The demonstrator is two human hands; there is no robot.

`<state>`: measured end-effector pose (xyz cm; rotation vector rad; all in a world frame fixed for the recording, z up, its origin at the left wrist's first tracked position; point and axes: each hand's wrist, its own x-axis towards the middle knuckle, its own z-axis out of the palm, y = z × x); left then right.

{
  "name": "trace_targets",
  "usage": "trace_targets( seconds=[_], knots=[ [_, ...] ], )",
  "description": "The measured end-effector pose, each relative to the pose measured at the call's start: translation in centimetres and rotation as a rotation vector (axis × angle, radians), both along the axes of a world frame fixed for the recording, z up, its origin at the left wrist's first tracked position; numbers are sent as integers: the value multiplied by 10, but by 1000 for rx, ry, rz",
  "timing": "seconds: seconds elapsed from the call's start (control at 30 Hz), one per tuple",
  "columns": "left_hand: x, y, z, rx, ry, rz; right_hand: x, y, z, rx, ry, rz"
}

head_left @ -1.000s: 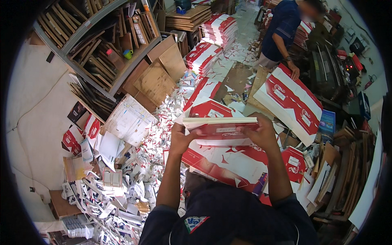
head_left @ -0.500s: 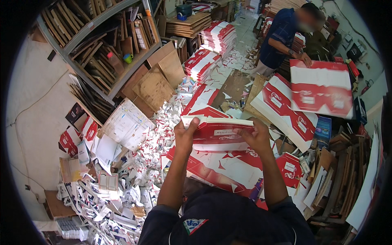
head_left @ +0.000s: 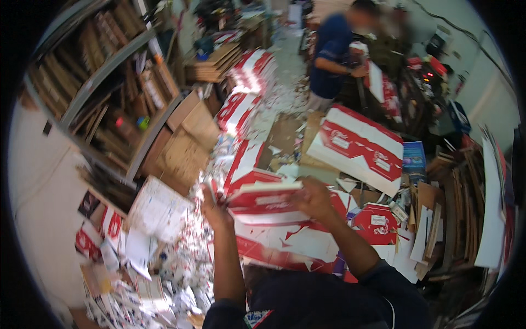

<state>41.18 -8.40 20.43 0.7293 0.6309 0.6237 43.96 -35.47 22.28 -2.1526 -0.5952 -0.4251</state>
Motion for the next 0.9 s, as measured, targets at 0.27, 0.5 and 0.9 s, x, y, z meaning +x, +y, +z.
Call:
trace_targets(
  seconds=[0.27,0.5,0.9],
  knots=[
    [19,54,-38,-155,-91,-221,-11,-10,17,-20,-20,66],
    [34,63,-68,3,-13,-110,-28,-6,11,-80,-40,110],
    [19,144,-159,151,252,135,-35,-24,2,-11,-212,157]
  ],
)
